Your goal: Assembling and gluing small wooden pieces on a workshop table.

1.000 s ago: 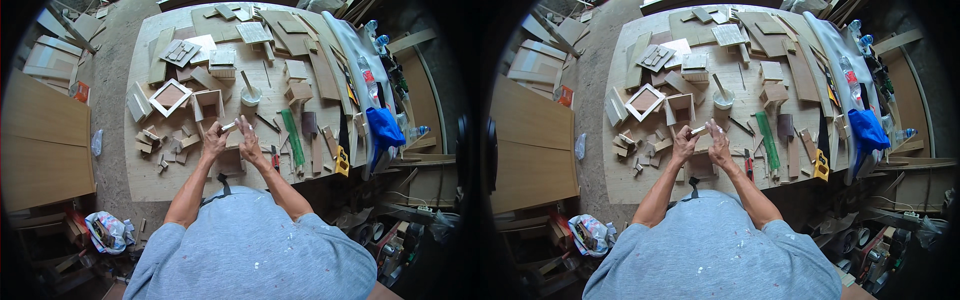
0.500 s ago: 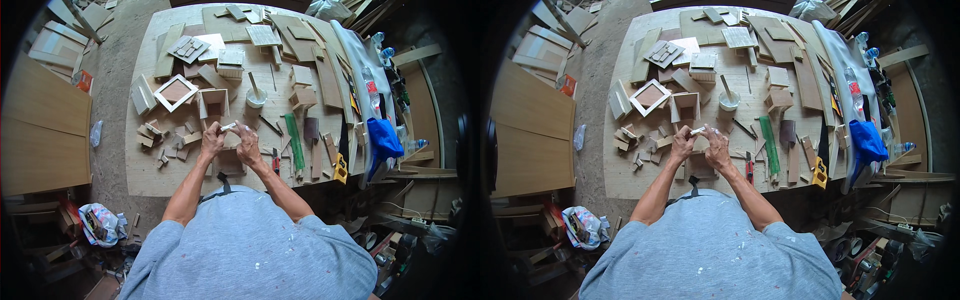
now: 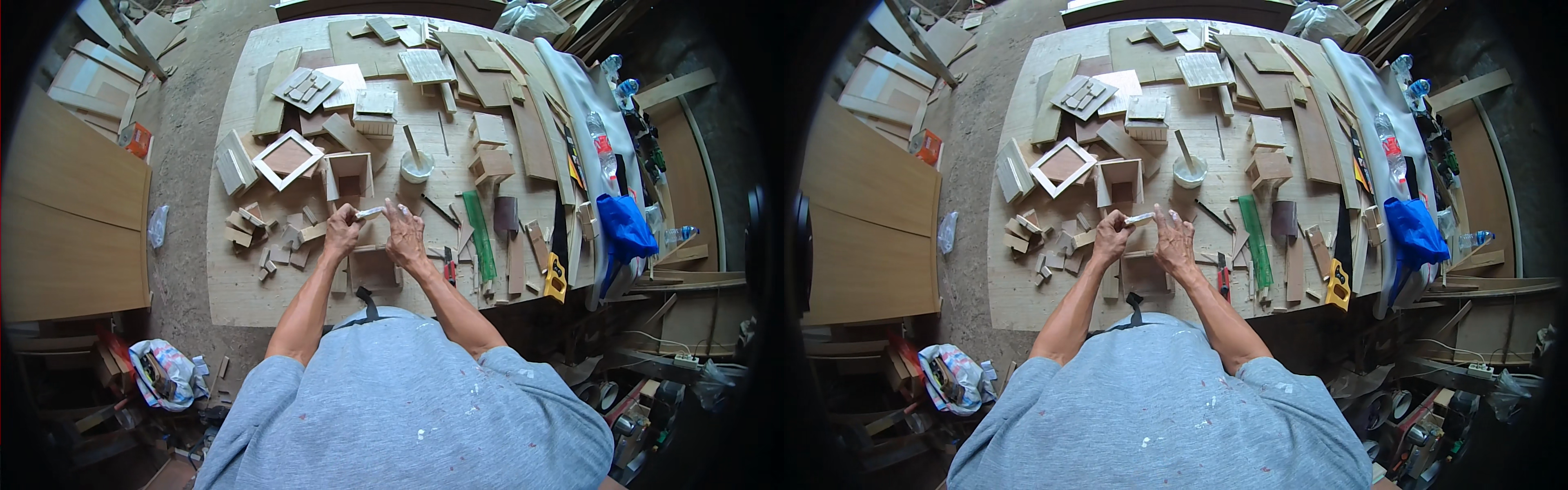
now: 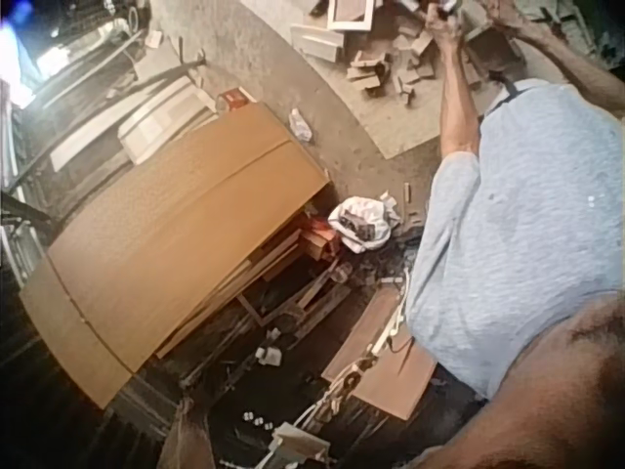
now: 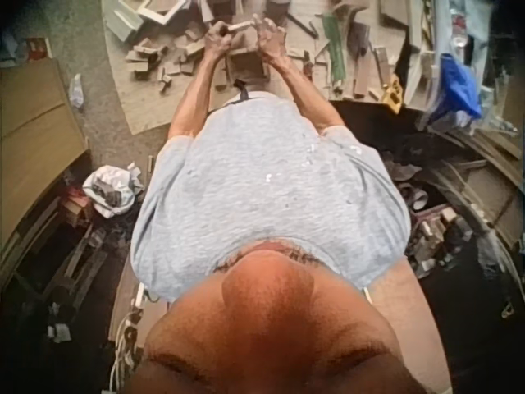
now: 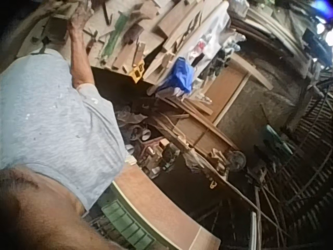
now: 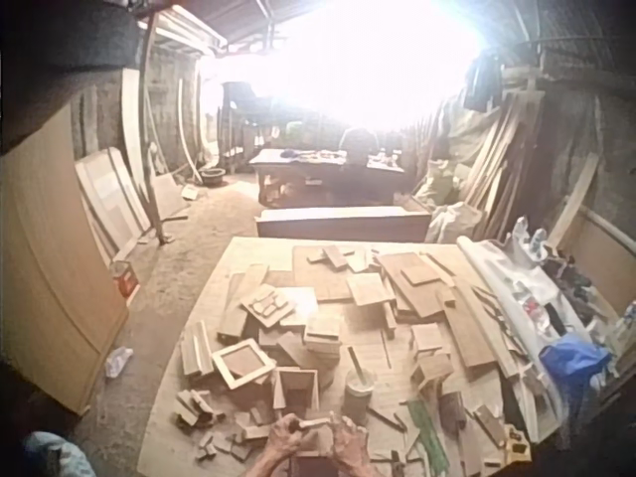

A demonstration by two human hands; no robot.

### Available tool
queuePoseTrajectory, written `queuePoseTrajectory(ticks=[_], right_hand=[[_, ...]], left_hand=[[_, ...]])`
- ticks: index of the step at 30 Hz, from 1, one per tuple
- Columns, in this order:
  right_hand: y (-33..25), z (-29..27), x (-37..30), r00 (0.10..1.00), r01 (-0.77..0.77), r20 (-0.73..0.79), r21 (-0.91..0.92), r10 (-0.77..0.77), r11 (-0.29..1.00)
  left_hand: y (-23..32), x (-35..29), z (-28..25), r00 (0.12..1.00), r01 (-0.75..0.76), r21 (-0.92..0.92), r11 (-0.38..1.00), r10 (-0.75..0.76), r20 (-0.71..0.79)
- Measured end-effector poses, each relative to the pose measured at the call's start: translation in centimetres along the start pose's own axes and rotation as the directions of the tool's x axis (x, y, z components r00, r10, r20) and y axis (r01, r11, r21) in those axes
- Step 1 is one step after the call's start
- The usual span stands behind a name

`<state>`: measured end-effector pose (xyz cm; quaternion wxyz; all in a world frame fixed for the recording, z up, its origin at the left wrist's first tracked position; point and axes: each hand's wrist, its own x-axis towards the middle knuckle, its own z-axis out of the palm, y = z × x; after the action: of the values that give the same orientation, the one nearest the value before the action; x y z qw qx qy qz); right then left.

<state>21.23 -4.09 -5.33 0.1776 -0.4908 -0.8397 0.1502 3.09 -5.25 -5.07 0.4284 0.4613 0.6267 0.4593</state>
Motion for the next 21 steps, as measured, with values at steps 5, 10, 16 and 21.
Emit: queuePoseTrajectory(ticks=[5,10,16,21], right_hand=[[-0.1,-0.7,0.3,1.000,-0.011,0.006,0.037,0.010,0.999],[2.1,-3.2,3.3,0.970,-0.243,-0.020,0.048,0.244,0.969],[6.9,-4.2,9.7,0.965,-0.263,0.030,0.026,0.262,0.965],[8.8,-4.4,12.6,0.895,-0.317,0.291,-0.118,0.338,0.941]], left_hand=[[-0.8,0.8,0.2,0.999,-0.015,-0.037,0.999,0.017,0.052],[-0.5,1.2,0.5,0.998,-0.025,0.050,0.998,0.022,0.053],[0.9,1.4,0.9,0.994,0.048,0.282,0.958,-0.072,0.076],[0.5,1.7,0.9,0.998,0.041,0.251,0.967,-0.053,0.042]])
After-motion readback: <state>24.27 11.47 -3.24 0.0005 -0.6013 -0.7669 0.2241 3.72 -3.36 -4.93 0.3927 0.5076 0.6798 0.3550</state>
